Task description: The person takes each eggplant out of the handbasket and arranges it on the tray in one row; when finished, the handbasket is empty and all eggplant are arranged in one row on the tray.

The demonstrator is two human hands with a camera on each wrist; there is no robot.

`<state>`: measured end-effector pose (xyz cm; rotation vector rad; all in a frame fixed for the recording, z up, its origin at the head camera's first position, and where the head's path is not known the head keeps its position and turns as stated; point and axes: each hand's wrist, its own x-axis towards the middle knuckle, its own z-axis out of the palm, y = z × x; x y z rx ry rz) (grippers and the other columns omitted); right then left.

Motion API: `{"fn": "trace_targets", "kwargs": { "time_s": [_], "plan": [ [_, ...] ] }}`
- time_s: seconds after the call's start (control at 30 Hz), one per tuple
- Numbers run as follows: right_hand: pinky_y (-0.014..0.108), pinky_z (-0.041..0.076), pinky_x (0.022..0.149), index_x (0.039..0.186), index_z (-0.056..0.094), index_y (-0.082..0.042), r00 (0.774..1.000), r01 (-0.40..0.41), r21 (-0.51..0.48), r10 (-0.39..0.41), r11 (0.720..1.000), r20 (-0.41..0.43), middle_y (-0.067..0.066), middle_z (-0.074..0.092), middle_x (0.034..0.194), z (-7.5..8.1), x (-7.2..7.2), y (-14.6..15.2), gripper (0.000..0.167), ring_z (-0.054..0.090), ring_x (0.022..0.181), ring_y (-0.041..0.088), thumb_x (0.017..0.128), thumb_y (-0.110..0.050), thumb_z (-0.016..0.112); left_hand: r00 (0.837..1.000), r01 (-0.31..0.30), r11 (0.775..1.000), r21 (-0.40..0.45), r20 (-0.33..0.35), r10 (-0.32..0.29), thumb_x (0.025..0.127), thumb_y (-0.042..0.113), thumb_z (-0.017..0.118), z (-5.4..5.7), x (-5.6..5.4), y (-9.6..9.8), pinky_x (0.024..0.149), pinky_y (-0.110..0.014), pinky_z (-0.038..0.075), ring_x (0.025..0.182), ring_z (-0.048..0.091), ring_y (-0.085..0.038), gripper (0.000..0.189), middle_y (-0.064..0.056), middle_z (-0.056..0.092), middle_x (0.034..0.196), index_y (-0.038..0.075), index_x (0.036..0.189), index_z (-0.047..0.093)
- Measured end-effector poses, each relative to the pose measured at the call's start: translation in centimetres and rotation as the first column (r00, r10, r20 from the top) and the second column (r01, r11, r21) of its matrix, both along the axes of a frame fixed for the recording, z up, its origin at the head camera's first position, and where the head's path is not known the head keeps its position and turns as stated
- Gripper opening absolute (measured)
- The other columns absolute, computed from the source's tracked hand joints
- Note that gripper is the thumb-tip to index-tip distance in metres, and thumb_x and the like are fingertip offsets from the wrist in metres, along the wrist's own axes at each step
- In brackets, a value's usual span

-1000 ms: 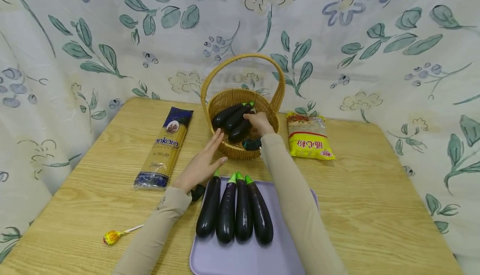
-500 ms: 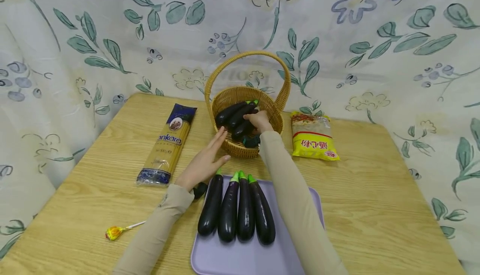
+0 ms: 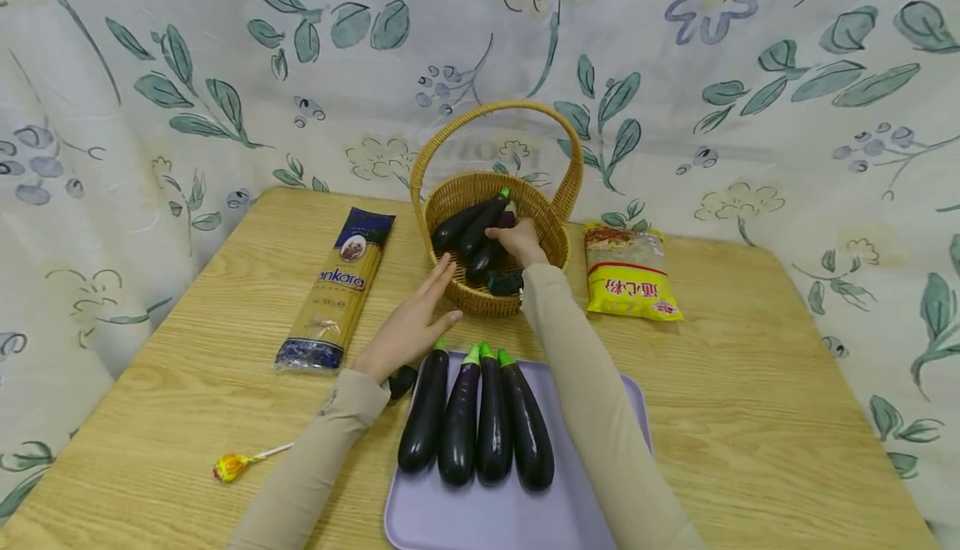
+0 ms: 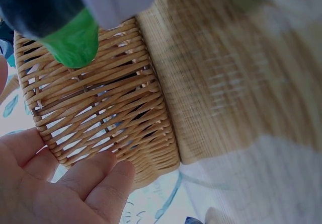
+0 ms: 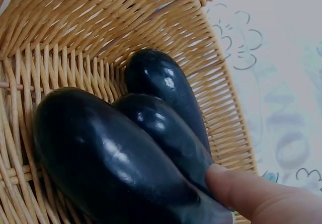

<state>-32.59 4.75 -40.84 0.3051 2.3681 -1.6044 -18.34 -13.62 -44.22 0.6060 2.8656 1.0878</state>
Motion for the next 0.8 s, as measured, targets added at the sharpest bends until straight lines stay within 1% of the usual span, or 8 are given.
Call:
{"fn": "trace_targets", "kwargs": {
  "time_s": [0.1, 0.33, 0.47, 0.57, 0.7, 0.8],
  "plan": [
    [0.042, 0.044, 0.109, 0.144, 0.035, 0.002, 1.0, 0.0, -0.018, 0.0, 1.0, -0.011, 0.021, 0.045, 0.142, 0.05, 0.12, -0.02, 0.064, 0.049, 0.13, 0.033, 0.091, -0.017, 0.066, 1.0, -0.002, 1.0, 0.003, -0.002, 0.002, 0.1, 0.032, 0.052, 0.03, 0.04, 0.03, 0.109, -0.056, 0.039, 0.141, 0.036, -0.036, 0.073, -0.001, 0.001, 0.166, 0.017, 0.158, 0.01],
    [0.04, 0.042, 0.11, 0.147, 0.03, 0.002, 0.999, 0.001, -0.009, -0.002, 1.0, -0.034, 0.022, 0.041, 0.145, 0.05, 0.34, -0.06, 0.069, 0.047, 0.132, 0.033, 0.09, -0.014, 0.066, 1.0, 0.001, 1.0, 0.003, 0.001, -0.001, 0.1, 0.033, 0.051, 0.05, 0.07, -0.1, 0.111, -0.057, 0.036, 0.143, 0.032, -0.035, 0.072, -0.001, 0.0, 0.166, 0.018, 0.158, 0.01],
    [0.041, 0.044, 0.108, 0.15, 0.023, -0.005, 1.0, 0.001, -0.032, -0.001, 0.999, -0.016, 0.02, 0.036, 0.148, 0.21, 0.43, 0.0, 0.072, 0.046, 0.131, 0.033, 0.091, -0.014, 0.063, 1.0, 0.001, 1.0, 0.012, 0.003, -0.001, 0.1, 0.033, 0.052, 0.06, 0.12, -0.12, 0.112, -0.057, 0.035, 0.144, 0.031, -0.035, 0.072, 0.001, 0.0, 0.166, 0.018, 0.158, 0.01],
    [0.045, 0.047, 0.105, 0.152, 0.019, -0.009, 1.0, 0.003, -0.061, -0.002, 0.998, 0.008, 0.018, 0.034, 0.15, 0.43, 0.53, 0.09, 0.074, 0.046, 0.13, 0.034, 0.092, -0.015, 0.062, 1.0, 0.001, 1.0, 0.014, 0.005, -0.001, 0.1, 0.033, 0.052, -0.01, 0.14, -0.12, 0.112, -0.057, 0.034, 0.145, 0.03, -0.034, 0.073, 0.002, -0.001, 0.166, 0.019, 0.158, 0.009],
    [0.048, 0.049, 0.101, 0.153, 0.019, -0.013, 1.0, 0.008, -0.075, -0.007, 0.997, 0.023, 0.016, 0.033, 0.15, 0.65, 0.69, 0.16, 0.073, 0.048, 0.128, 0.033, 0.092, -0.015, 0.06, 1.0, -0.003, 1.0, 0.012, 0.016, 0.003, 0.1, 0.034, 0.051, 0.01, 0.24, -0.1, 0.112, -0.057, 0.034, 0.145, 0.03, -0.034, 0.073, 0.007, -0.004, 0.165, 0.02, 0.158, 0.008],
    [0.046, 0.048, 0.1, 0.153, 0.02, -0.015, 1.0, 0.014, -0.07, -0.014, 0.997, 0.008, 0.015, 0.034, 0.149, 0.65, 0.81, 0.17, 0.072, 0.048, 0.126, 0.031, 0.092, -0.015, 0.06, 1.0, -0.008, 1.0, 0.014, 0.026, 0.008, 0.101, 0.035, 0.051, -0.03, 0.32, -0.06, 0.113, -0.056, 0.034, 0.145, 0.029, -0.033, 0.073, 0.01, -0.004, 0.165, 0.021, 0.158, 0.008]
  ]
}}
